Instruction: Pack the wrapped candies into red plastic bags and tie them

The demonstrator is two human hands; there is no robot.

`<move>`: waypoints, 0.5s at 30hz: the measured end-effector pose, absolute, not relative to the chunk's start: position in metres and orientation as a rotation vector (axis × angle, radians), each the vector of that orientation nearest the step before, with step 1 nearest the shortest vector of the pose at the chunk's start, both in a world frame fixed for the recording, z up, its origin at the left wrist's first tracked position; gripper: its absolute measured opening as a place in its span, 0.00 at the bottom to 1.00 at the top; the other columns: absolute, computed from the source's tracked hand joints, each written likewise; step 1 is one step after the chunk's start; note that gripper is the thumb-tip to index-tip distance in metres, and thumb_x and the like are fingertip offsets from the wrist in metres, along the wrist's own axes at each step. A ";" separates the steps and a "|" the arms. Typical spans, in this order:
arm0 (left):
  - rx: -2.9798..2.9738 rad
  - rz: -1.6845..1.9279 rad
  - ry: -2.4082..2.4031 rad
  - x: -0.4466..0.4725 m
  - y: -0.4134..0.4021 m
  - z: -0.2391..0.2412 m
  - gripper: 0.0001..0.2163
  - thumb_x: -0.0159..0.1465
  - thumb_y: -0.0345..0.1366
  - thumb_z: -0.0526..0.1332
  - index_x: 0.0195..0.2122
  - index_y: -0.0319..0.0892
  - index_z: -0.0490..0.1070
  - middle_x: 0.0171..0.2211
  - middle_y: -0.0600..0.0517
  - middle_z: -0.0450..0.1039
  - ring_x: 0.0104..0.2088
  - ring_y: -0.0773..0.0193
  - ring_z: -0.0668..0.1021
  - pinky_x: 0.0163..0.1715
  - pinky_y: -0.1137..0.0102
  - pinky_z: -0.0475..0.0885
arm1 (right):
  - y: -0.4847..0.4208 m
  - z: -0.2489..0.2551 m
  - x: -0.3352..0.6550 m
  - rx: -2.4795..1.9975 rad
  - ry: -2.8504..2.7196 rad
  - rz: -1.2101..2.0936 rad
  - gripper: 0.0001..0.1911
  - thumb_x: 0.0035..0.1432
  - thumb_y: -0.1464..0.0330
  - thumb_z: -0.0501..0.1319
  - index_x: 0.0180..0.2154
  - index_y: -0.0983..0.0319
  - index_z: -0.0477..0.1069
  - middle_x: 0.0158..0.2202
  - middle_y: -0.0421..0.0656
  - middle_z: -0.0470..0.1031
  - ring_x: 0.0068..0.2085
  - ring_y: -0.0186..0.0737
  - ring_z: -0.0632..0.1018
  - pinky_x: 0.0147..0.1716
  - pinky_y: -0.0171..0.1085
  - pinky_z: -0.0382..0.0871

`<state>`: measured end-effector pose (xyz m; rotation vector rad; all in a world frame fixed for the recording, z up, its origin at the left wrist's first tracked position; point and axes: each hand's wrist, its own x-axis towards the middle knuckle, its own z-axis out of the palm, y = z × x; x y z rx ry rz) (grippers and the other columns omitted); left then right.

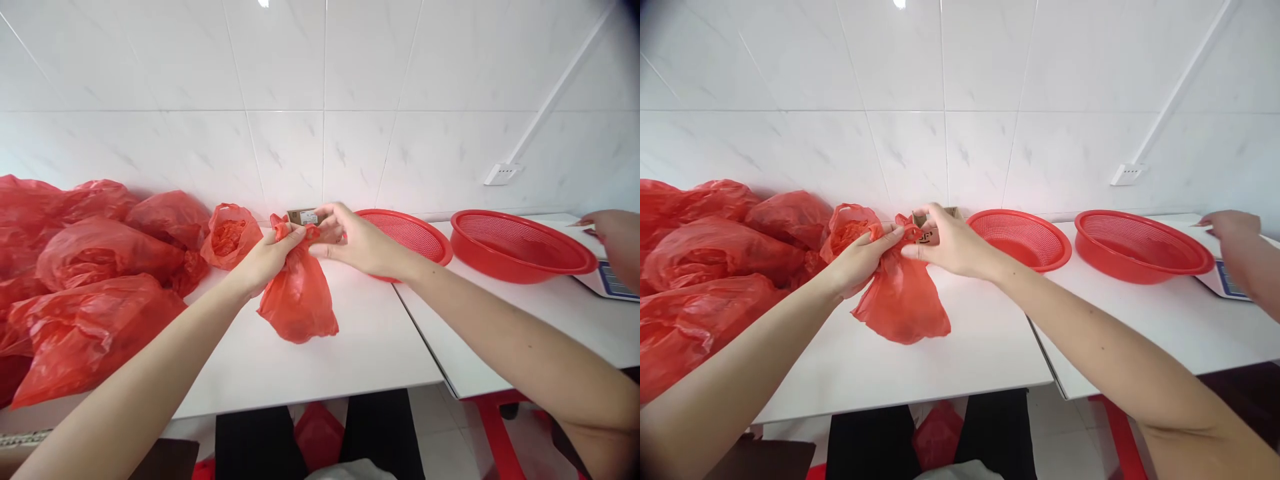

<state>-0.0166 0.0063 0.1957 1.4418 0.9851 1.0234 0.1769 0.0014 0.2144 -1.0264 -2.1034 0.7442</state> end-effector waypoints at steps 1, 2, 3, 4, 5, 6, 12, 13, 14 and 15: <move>1.437 1.046 0.978 -0.016 0.007 0.195 0.14 0.62 0.49 0.61 0.37 0.43 0.70 0.29 0.54 0.68 0.31 0.65 0.73 0.34 0.68 0.69 | 0.001 0.204 0.175 -1.017 -2.109 0.818 0.36 0.52 0.61 0.68 0.60 0.54 0.57 0.55 0.45 0.68 0.55 0.44 0.71 0.51 0.45 0.68; 1.434 1.061 0.974 -0.014 0.007 0.195 0.14 0.62 0.49 0.62 0.37 0.42 0.70 0.30 0.53 0.69 0.32 0.64 0.74 0.35 0.68 0.70 | 0.002 0.193 0.172 -1.009 -2.116 0.911 0.42 0.49 0.60 0.70 0.62 0.53 0.55 0.57 0.45 0.67 0.56 0.46 0.70 0.52 0.46 0.68; 1.437 1.070 0.975 -0.012 0.008 0.195 0.15 0.62 0.49 0.62 0.38 0.42 0.70 0.31 0.53 0.69 0.33 0.64 0.74 0.36 0.68 0.70 | 0.003 0.180 0.169 -1.009 -2.112 1.002 0.45 0.47 0.60 0.72 0.63 0.52 0.55 0.58 0.45 0.67 0.56 0.48 0.70 0.52 0.48 0.68; 1.448 1.070 0.980 -0.011 0.007 0.195 0.15 0.61 0.50 0.62 0.38 0.42 0.70 0.31 0.54 0.70 0.33 0.64 0.74 0.36 0.68 0.70 | 0.005 0.168 0.166 -1.022 -2.101 1.072 0.43 0.46 0.59 0.72 0.62 0.52 0.58 0.57 0.45 0.69 0.55 0.50 0.71 0.51 0.49 0.68; 1.472 1.057 0.987 -0.009 0.007 0.196 0.16 0.61 0.51 0.62 0.38 0.42 0.70 0.31 0.54 0.70 0.34 0.64 0.75 0.36 0.68 0.70 | 0.009 0.156 0.163 -1.042 -2.055 1.132 0.37 0.48 0.59 0.71 0.59 0.54 0.64 0.53 0.46 0.72 0.53 0.52 0.72 0.50 0.51 0.68; 1.505 1.032 0.993 -0.009 0.007 0.196 0.16 0.61 0.51 0.62 0.39 0.43 0.70 0.32 0.53 0.71 0.35 0.63 0.75 0.37 0.68 0.71 | 0.014 0.146 0.160 -1.060 -1.977 1.181 0.29 0.50 0.58 0.69 0.53 0.56 0.70 0.49 0.47 0.75 0.50 0.53 0.74 0.49 0.52 0.69; 1.593 1.178 1.072 -0.033 0.014 0.150 0.29 0.60 0.46 0.65 0.61 0.49 0.59 0.57 0.46 0.67 0.57 0.52 0.70 0.54 0.61 0.69 | 0.053 0.105 0.167 -0.919 -1.436 1.313 0.16 0.61 0.56 0.59 0.44 0.59 0.73 0.45 0.45 0.78 0.48 0.44 0.77 0.49 0.44 0.71; 1.553 1.232 1.103 -0.040 0.015 0.130 0.32 0.60 0.46 0.65 0.63 0.49 0.55 0.60 0.45 0.64 0.60 0.51 0.68 0.56 0.60 0.67 | 0.058 0.100 0.171 -0.882 -1.333 1.339 0.16 0.59 0.56 0.61 0.44 0.59 0.72 0.46 0.44 0.78 0.48 0.43 0.77 0.50 0.43 0.71; 1.503 1.239 1.140 -0.046 0.014 0.107 0.36 0.60 0.46 0.66 0.66 0.48 0.51 0.62 0.44 0.61 0.61 0.51 0.66 0.57 0.59 0.67 | 0.062 0.094 0.174 -0.844 -1.234 1.371 0.16 0.57 0.56 0.63 0.43 0.59 0.72 0.46 0.44 0.78 0.49 0.44 0.77 0.50 0.43 0.71; 1.486 1.198 1.167 -0.051 0.013 0.084 0.40 0.58 0.46 0.67 0.67 0.47 0.46 0.63 0.42 0.59 0.62 0.49 0.66 0.57 0.58 0.66 | 0.065 0.089 0.178 -0.807 -1.153 1.400 0.17 0.55 0.57 0.66 0.42 0.59 0.73 0.46 0.43 0.78 0.49 0.44 0.77 0.51 0.43 0.70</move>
